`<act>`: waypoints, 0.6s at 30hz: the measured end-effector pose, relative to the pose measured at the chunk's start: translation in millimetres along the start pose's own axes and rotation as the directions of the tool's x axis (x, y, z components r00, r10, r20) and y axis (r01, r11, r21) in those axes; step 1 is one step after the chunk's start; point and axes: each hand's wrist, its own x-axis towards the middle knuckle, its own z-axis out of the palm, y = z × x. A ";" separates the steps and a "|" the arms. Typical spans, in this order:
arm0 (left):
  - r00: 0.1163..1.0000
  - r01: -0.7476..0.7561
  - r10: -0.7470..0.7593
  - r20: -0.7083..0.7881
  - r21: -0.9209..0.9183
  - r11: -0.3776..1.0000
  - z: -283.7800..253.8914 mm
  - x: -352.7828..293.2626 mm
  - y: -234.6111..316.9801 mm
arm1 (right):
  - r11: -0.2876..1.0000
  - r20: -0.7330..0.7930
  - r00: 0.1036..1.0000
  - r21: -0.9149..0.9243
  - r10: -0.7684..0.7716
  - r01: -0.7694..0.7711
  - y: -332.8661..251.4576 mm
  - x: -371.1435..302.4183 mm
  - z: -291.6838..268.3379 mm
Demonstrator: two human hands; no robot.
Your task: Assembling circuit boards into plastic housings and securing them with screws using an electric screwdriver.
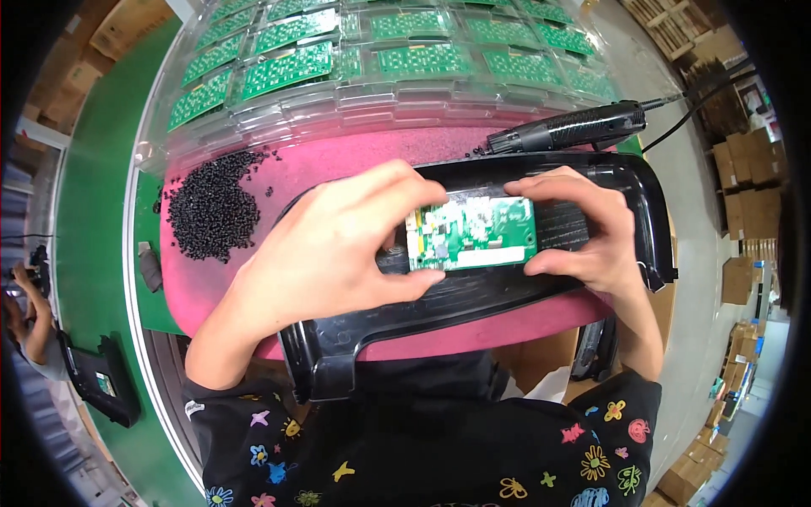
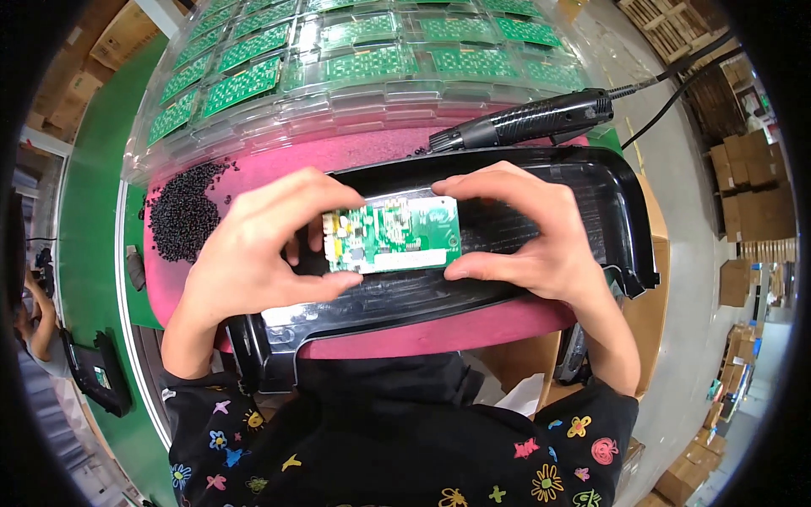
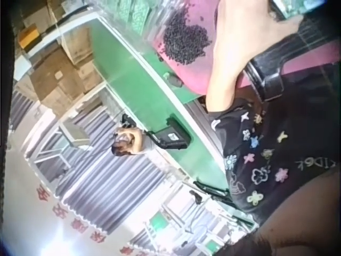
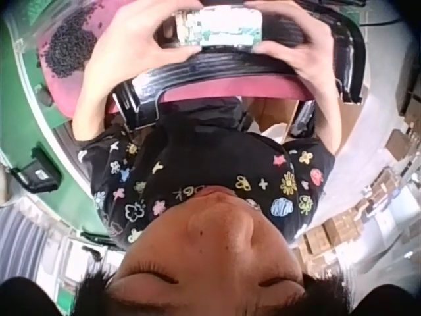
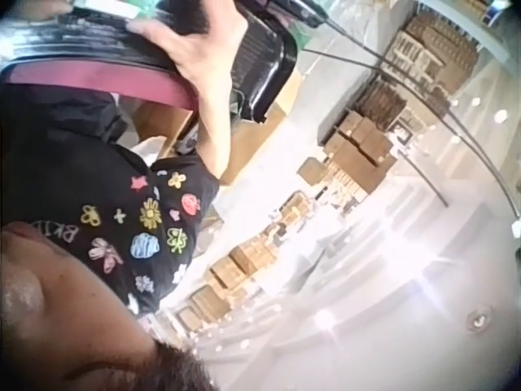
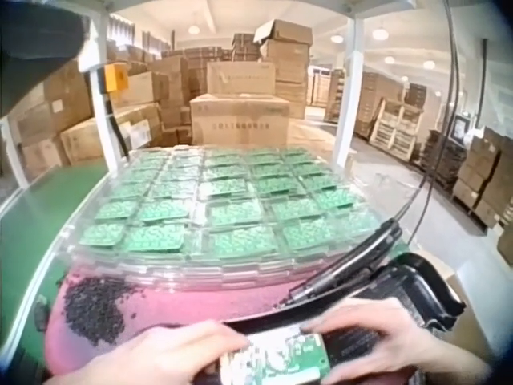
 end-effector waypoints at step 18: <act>0.975 0.019 -0.082 0.208 0.291 0.956 14.5 5.7 -6.4 | 0.994 0.099 0.994 -0.100 0.041 -0.031 18.0 -4.6 16.5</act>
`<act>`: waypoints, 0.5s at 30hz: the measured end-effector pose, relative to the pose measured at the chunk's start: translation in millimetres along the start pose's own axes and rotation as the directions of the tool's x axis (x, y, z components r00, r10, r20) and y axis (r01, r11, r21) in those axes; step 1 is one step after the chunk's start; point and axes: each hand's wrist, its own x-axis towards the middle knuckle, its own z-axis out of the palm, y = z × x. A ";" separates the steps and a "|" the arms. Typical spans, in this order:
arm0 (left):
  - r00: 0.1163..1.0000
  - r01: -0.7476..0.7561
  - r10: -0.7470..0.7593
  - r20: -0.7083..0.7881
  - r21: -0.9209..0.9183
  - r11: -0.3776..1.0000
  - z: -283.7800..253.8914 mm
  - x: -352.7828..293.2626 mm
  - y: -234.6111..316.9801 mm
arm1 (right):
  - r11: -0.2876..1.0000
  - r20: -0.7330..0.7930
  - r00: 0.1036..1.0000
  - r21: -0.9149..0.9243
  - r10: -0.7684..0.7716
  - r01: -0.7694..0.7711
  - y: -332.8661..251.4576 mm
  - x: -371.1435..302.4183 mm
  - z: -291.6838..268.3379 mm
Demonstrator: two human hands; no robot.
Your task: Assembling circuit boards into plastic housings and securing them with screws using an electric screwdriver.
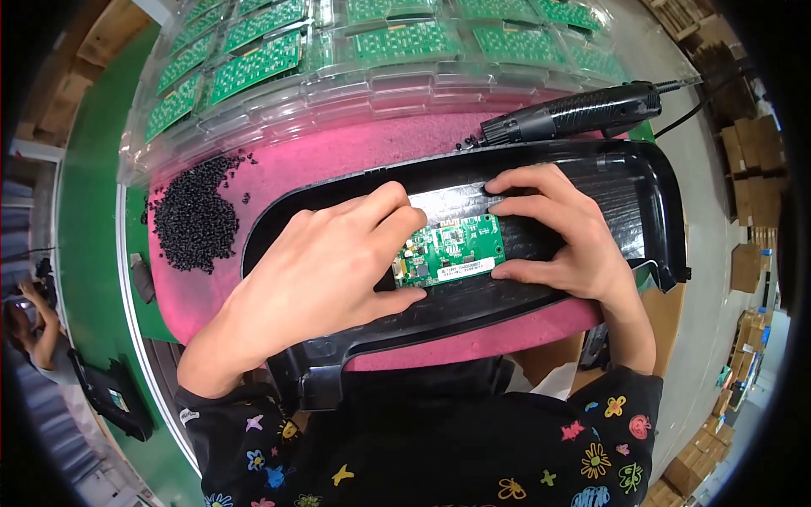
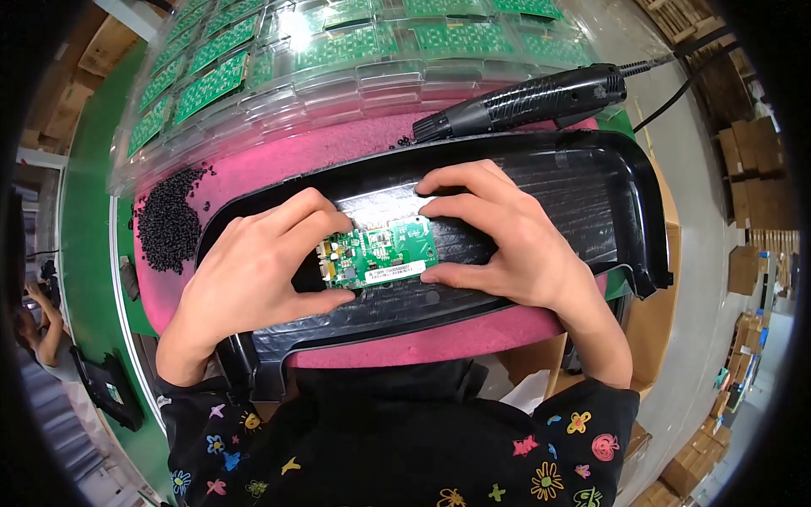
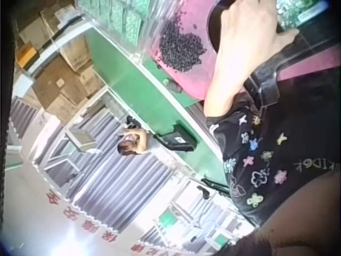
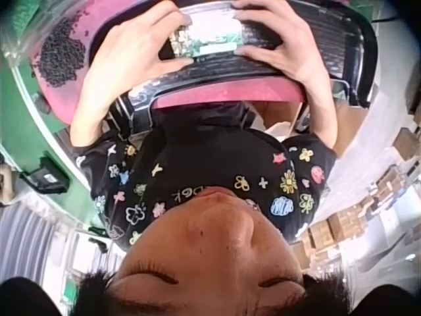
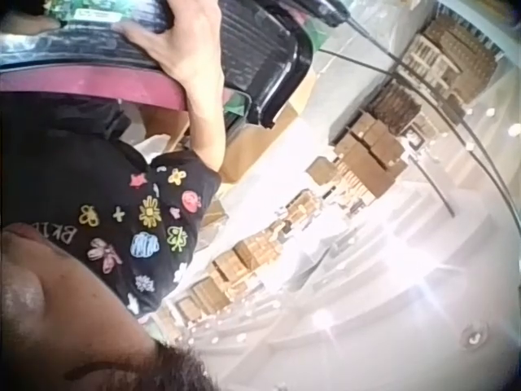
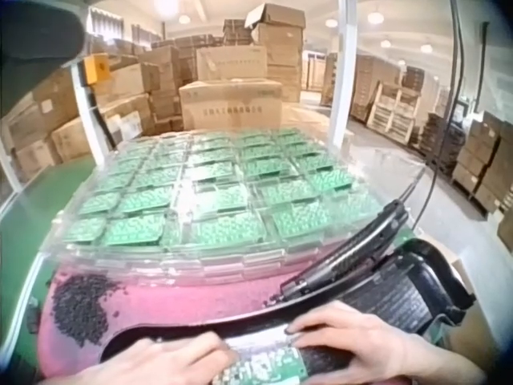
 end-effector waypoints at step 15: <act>0.993 -0.076 0.074 -0.091 -0.020 0.997 0.9 -16.1 -12.1 | 0.992 0.014 0.995 -0.089 0.097 -0.095 -20.7 7.0 4.3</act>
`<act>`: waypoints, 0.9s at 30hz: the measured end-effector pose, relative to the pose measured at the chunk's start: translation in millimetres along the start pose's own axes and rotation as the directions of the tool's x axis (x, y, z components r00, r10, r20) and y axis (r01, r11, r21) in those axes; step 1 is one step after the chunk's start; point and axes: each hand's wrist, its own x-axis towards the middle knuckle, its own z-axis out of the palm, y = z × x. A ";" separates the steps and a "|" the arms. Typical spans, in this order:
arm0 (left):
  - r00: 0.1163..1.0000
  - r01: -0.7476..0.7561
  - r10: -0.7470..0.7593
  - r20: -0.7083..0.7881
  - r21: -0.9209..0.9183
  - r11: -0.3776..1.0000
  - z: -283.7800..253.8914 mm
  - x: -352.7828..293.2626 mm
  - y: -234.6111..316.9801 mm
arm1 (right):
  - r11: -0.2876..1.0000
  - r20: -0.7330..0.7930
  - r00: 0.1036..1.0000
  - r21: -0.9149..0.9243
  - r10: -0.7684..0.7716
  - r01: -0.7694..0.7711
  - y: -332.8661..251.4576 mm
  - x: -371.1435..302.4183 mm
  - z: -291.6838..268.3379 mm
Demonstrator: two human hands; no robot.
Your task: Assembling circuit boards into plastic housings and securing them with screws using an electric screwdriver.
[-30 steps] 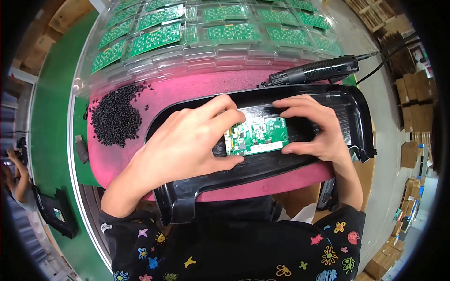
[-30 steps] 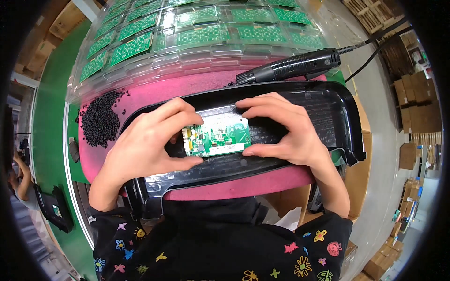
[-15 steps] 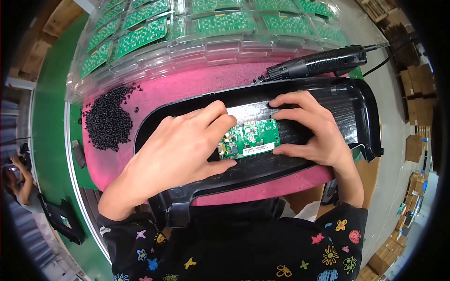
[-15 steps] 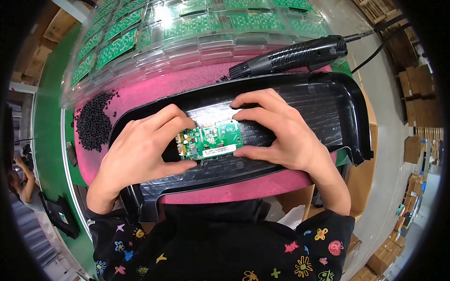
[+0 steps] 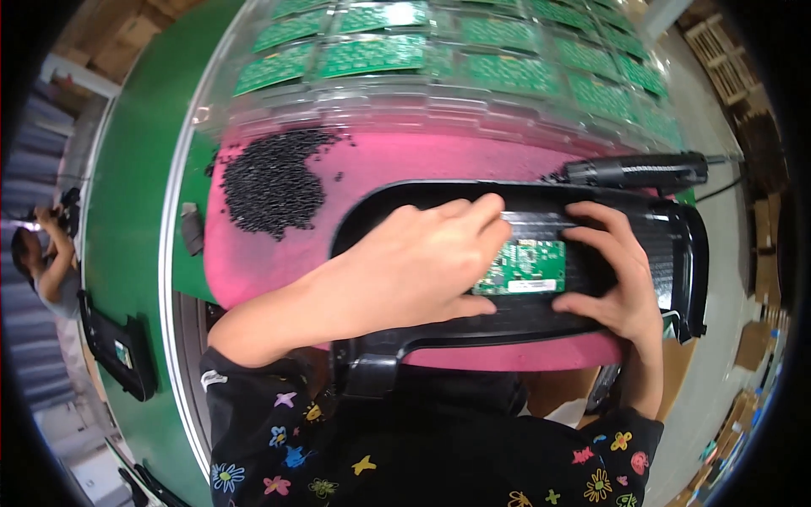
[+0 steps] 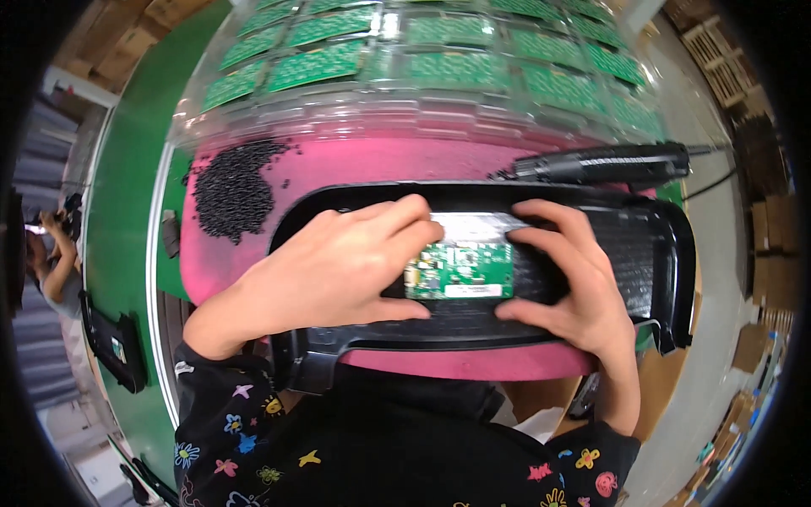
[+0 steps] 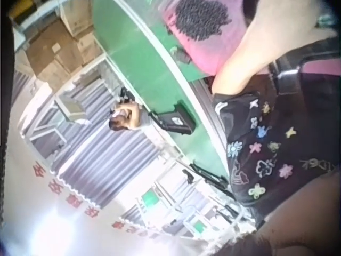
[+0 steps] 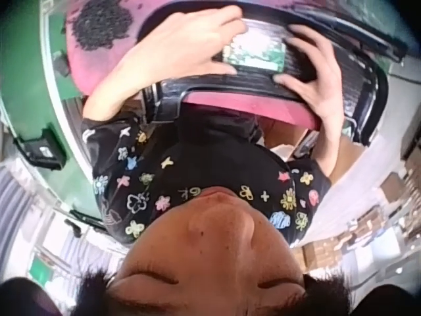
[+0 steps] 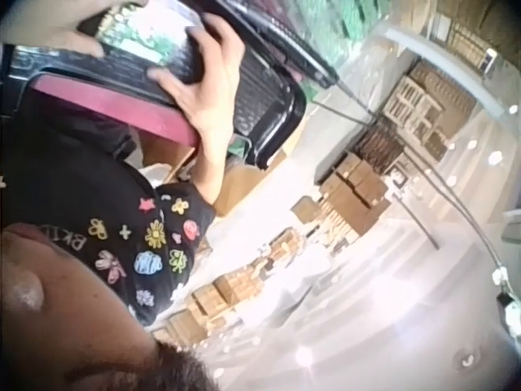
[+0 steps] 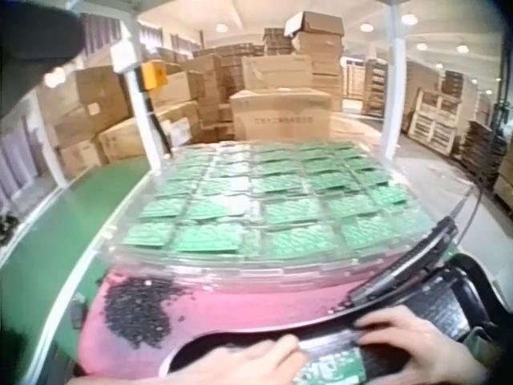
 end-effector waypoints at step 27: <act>0.883 0.233 -0.189 -0.429 0.053 0.971 -42.9 -22.7 -71.1 | 0.512 -0.334 0.848 0.854 0.411 0.089 -34.6 93.2 -6.1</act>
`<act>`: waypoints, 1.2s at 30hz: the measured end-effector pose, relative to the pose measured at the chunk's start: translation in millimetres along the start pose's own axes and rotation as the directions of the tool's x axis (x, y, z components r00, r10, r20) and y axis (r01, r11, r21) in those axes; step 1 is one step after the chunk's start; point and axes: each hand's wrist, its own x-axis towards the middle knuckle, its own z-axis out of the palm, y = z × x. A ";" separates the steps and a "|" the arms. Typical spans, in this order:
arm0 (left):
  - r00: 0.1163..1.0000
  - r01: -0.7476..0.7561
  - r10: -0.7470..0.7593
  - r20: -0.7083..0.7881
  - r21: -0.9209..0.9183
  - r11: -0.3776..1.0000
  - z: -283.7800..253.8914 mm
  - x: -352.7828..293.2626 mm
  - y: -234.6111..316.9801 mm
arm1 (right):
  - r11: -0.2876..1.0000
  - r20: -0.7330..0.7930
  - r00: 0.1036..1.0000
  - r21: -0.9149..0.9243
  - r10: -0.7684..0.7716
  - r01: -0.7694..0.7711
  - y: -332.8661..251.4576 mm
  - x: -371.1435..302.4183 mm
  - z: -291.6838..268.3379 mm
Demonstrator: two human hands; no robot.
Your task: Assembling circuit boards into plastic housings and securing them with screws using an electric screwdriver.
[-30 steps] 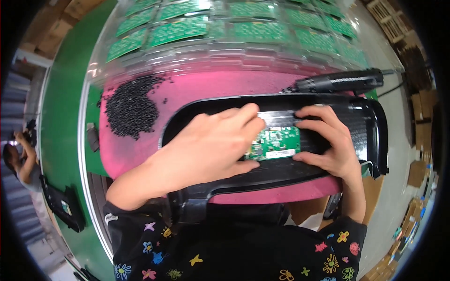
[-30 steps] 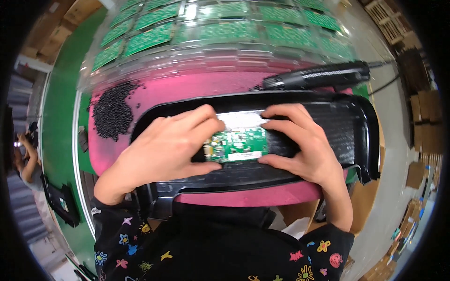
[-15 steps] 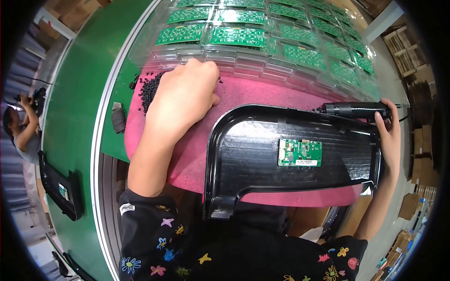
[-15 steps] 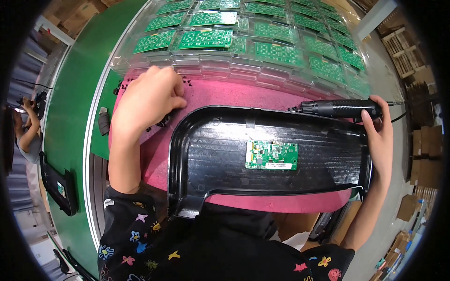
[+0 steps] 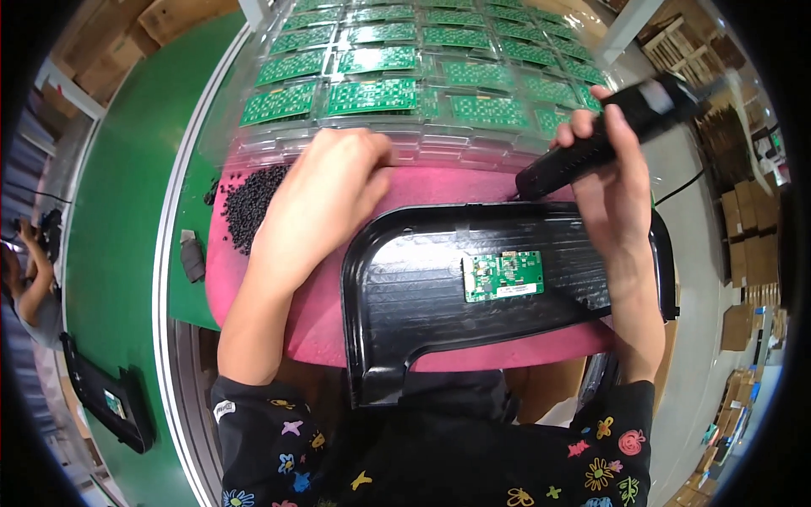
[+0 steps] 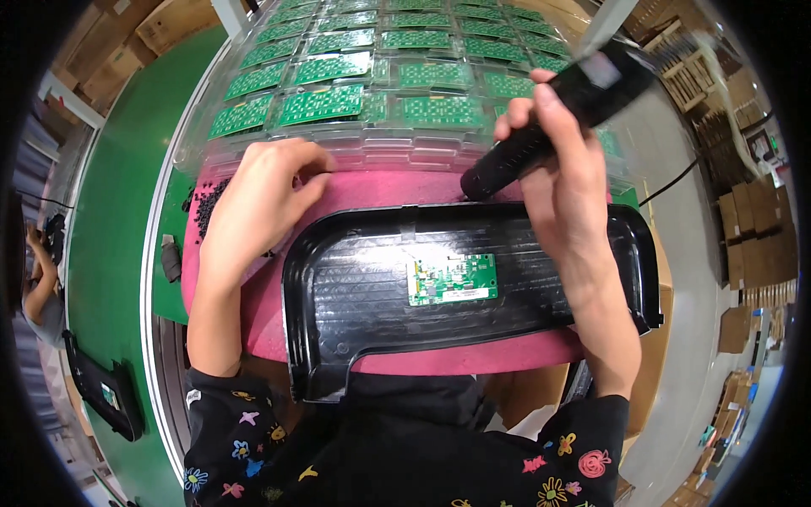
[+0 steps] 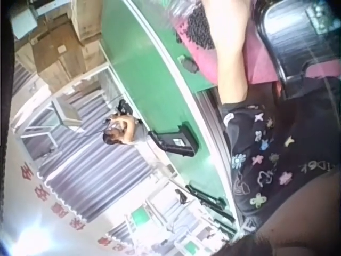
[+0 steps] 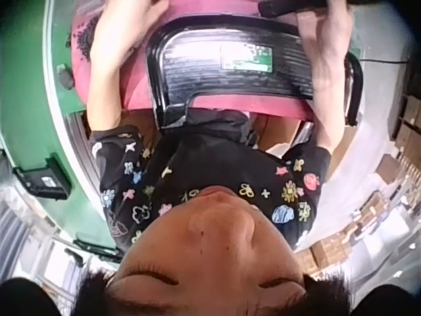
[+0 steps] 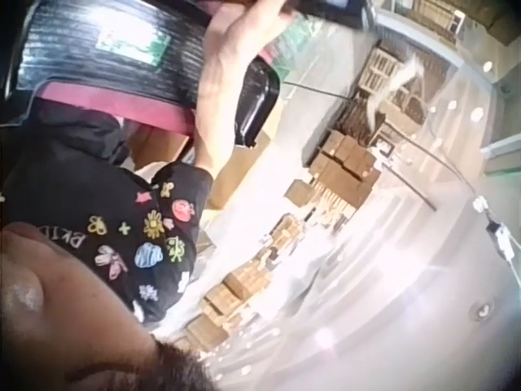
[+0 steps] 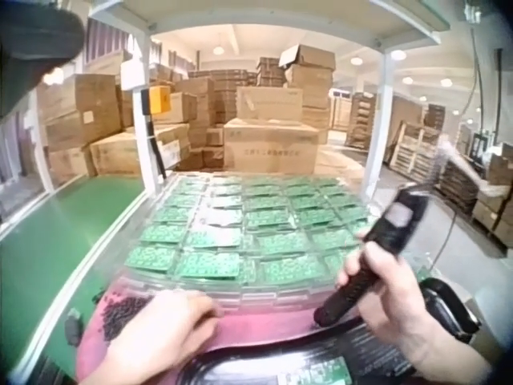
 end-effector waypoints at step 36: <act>0.971 -0.227 0.232 -0.056 -0.520 0.823 33.7 8.3 50.9 | 0.904 0.233 0.875 0.155 -0.425 0.398 -25.5 -53.2 -22.5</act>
